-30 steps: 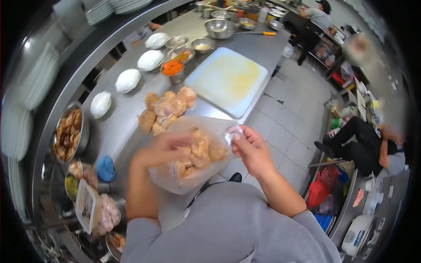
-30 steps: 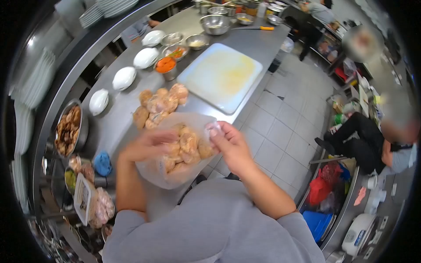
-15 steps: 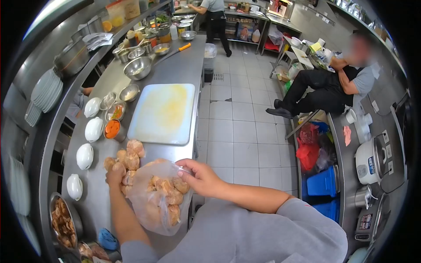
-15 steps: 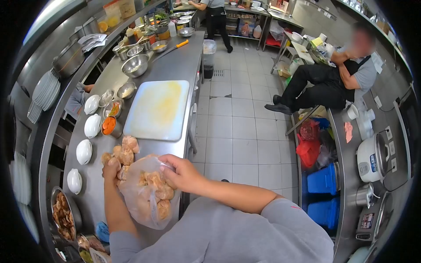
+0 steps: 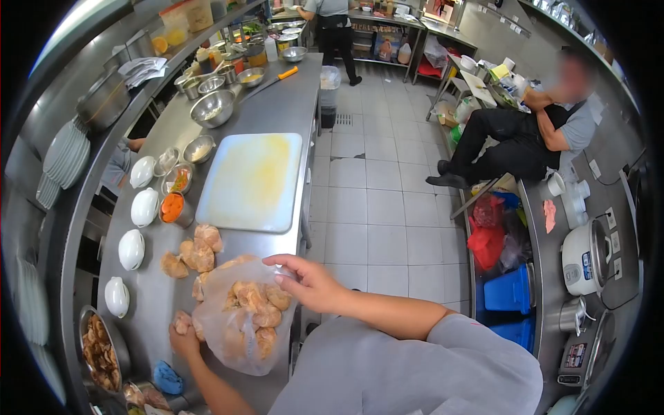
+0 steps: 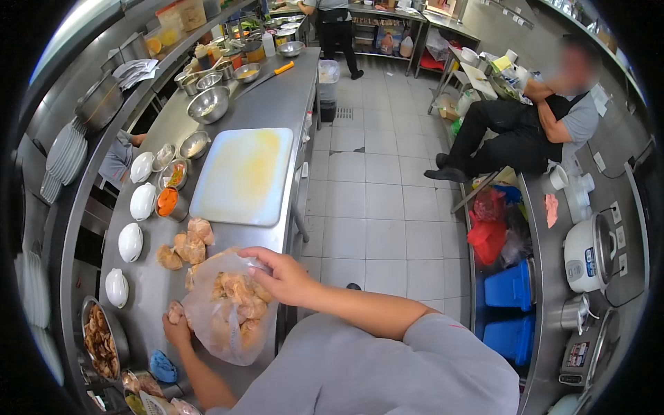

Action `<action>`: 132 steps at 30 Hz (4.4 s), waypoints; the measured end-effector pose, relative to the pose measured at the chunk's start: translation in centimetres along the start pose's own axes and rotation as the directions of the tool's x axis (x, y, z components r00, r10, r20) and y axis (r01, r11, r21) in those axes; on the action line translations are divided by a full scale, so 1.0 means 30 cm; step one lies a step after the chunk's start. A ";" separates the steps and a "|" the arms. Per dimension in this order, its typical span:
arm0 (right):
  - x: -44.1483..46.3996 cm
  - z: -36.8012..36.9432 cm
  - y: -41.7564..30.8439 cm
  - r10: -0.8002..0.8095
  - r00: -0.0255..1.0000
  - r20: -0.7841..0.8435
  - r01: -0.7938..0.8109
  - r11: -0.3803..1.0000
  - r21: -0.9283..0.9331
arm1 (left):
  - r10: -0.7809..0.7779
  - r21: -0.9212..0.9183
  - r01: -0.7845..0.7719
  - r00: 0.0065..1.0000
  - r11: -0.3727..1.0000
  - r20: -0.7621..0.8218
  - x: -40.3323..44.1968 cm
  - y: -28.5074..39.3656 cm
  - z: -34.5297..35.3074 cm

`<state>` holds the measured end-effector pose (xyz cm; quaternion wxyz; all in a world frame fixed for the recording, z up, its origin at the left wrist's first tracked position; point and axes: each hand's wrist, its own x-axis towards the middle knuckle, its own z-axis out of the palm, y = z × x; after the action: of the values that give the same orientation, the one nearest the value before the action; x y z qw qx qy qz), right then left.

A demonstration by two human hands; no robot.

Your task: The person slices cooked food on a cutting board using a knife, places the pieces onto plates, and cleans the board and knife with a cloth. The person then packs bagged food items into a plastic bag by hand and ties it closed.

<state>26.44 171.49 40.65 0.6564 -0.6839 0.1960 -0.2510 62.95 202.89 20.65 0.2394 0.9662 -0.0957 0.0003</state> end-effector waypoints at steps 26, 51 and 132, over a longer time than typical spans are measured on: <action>0.117 0.179 -0.155 -0.217 0.925 0.313 0.032 0.862 0.505 | 0.430 -0.737 0.148 0.730 0.660 0.532 -0.444 0.767 -0.439; -0.154 0.069 -0.009 -0.290 0.844 0.451 0.277 0.956 0.096 | 0.426 0.298 -0.543 0.823 0.785 0.376 0.412 0.705 0.316; 0.046 0.273 0.145 -0.092 0.953 0.290 0.151 0.970 -0.188 | 0.346 -0.758 -0.332 0.926 0.562 -0.149 0.015 0.198 -0.205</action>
<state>32.71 176.93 36.34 0.5854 -0.7882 0.0839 -0.1704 62.57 200.52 28.85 0.6233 0.7333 -0.2718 -0.0024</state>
